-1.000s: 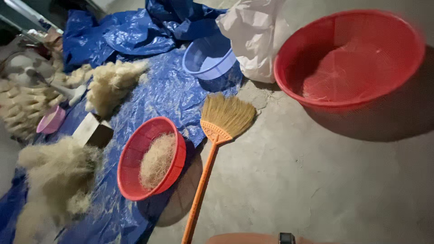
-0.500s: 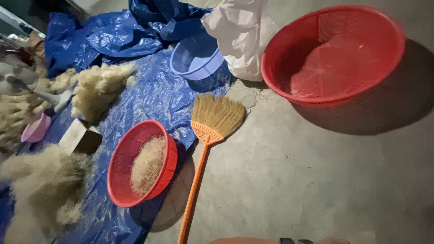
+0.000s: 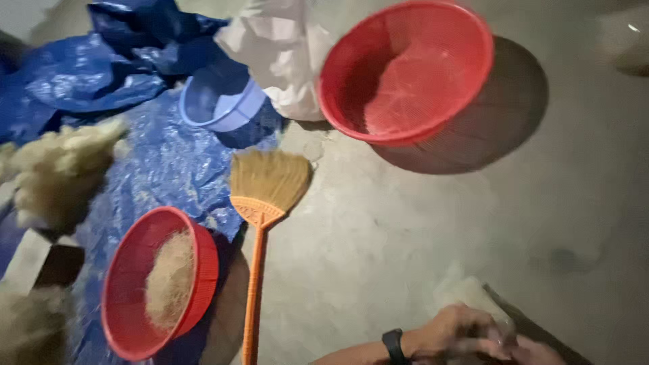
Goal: The person packages noodles into plastic bags by hand while sitting on the floor, occasionally reaching for more bags from a pile.
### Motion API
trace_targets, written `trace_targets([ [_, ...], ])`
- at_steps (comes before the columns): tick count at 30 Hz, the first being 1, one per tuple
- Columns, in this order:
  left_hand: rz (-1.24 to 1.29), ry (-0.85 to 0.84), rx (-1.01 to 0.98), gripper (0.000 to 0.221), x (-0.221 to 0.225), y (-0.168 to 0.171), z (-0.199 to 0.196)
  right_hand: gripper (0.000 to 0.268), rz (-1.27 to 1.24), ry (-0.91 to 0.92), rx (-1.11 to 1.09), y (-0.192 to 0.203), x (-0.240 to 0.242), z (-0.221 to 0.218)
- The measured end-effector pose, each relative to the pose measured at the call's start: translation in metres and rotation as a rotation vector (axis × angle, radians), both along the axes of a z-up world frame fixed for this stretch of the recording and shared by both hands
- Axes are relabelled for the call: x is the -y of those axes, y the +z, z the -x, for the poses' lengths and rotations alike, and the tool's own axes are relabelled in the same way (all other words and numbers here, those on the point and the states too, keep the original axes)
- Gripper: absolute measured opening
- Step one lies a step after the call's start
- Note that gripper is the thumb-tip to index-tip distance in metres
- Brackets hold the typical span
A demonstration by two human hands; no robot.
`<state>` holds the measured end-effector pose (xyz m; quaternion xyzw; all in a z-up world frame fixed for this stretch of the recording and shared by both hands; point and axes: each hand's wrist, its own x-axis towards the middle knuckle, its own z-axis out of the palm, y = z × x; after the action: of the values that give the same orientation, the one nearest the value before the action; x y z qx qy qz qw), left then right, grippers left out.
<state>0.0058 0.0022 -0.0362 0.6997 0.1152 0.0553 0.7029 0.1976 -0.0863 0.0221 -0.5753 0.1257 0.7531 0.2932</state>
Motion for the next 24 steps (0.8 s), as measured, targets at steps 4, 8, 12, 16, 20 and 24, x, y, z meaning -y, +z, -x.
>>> trace_targets([
  [4,0.158,0.105,0.111,0.022,-0.006,0.044,-0.015,0.046,0.044,-0.198,0.012,0.079,-0.011,0.007],
  [8,-0.011,0.157,0.073,0.03,-0.006,0.025,-0.02,0.04,-0.33,-0.28,-0.042,-0.05,0.05,0.004],
  [12,-0.194,0.08,0.227,0.029,-0.018,0.039,-0.034,0.031,-0.266,-0.192,0.04,-0.075,0.063,0.001],
  [16,-0.163,0.166,0.111,0.023,-0.024,0.037,-0.049,0.022,-0.7,0.072,0.454,-0.078,0.06,-0.001],
  [20,-0.143,0.315,-0.104,0.028,-0.012,0.017,-0.065,0.022,-0.862,0.181,0.879,-0.066,0.051,0.003],
  [24,0.109,0.44,-0.212,0.018,0.001,0.017,-0.071,0.02,-0.92,0.44,1.458,-0.057,0.051,0.008],
])
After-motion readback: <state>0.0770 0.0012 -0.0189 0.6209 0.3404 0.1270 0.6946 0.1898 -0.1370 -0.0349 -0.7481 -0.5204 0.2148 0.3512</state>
